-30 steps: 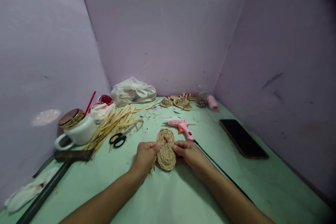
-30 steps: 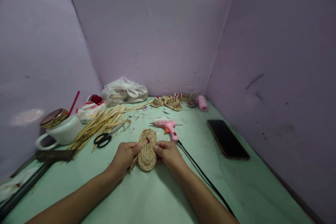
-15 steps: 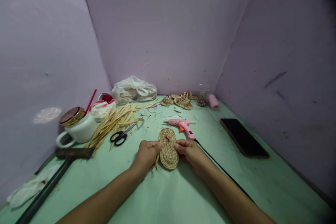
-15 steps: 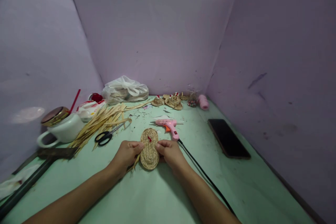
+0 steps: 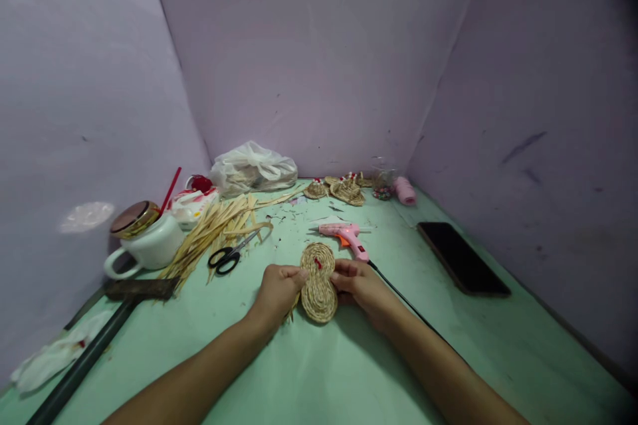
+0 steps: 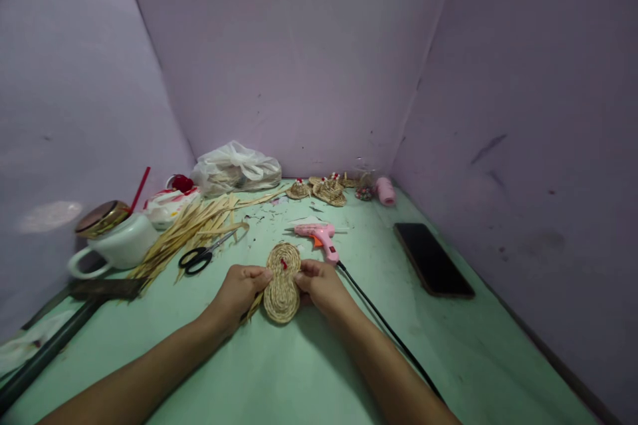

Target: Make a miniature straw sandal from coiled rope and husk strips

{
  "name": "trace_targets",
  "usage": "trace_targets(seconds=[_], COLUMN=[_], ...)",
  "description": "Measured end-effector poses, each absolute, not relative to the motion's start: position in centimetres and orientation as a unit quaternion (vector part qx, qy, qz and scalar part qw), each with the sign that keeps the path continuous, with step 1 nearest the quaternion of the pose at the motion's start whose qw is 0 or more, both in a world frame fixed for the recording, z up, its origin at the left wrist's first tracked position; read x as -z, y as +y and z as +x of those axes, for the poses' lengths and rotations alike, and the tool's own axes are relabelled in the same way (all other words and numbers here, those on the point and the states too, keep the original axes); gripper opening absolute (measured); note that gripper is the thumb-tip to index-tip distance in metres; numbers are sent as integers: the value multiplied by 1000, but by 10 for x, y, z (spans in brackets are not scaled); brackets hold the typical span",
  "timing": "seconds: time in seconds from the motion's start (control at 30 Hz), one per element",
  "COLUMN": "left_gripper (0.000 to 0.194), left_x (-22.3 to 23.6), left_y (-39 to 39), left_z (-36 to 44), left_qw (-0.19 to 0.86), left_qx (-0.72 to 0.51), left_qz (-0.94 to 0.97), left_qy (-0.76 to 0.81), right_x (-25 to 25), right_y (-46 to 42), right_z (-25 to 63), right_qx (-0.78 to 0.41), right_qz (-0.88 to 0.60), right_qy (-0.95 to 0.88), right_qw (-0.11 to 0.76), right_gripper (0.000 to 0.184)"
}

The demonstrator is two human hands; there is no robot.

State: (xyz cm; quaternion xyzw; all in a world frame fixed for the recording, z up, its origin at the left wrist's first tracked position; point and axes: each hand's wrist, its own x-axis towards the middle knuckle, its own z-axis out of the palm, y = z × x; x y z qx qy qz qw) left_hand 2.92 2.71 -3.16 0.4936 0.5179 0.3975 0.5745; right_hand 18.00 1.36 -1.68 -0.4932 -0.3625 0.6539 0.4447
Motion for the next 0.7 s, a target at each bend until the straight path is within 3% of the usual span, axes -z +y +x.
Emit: trace_targets(seconds=[0.1, 0.17, 0.4, 0.53, 0.7], left_gripper=[36, 36, 37, 31, 28], left_x=[32, 34, 30, 18, 14], left_y=[26, 25, 22, 22, 22], left_z=[29, 29, 29, 27, 25], left_qw=[569, 566, 567, 628, 627], left_qx=[-382, -359, -291, -221, -190], left_qz=[516, 546, 621, 595, 612], left_qy=[514, 502, 456, 449, 443], right_x=[12, 13, 32, 32, 30], right_y=[13, 13, 13, 14, 14], right_z=[183, 183, 174, 175, 176], right_qx=[-639, -626, -580, -565, -549], right_qz=[-466, -464, -463, -472, -482], right_qy=[-355, -371, -404, -386, -388], right_qw=[498, 505, 535, 556, 561], right_gripper=[41, 45, 32, 32, 32])
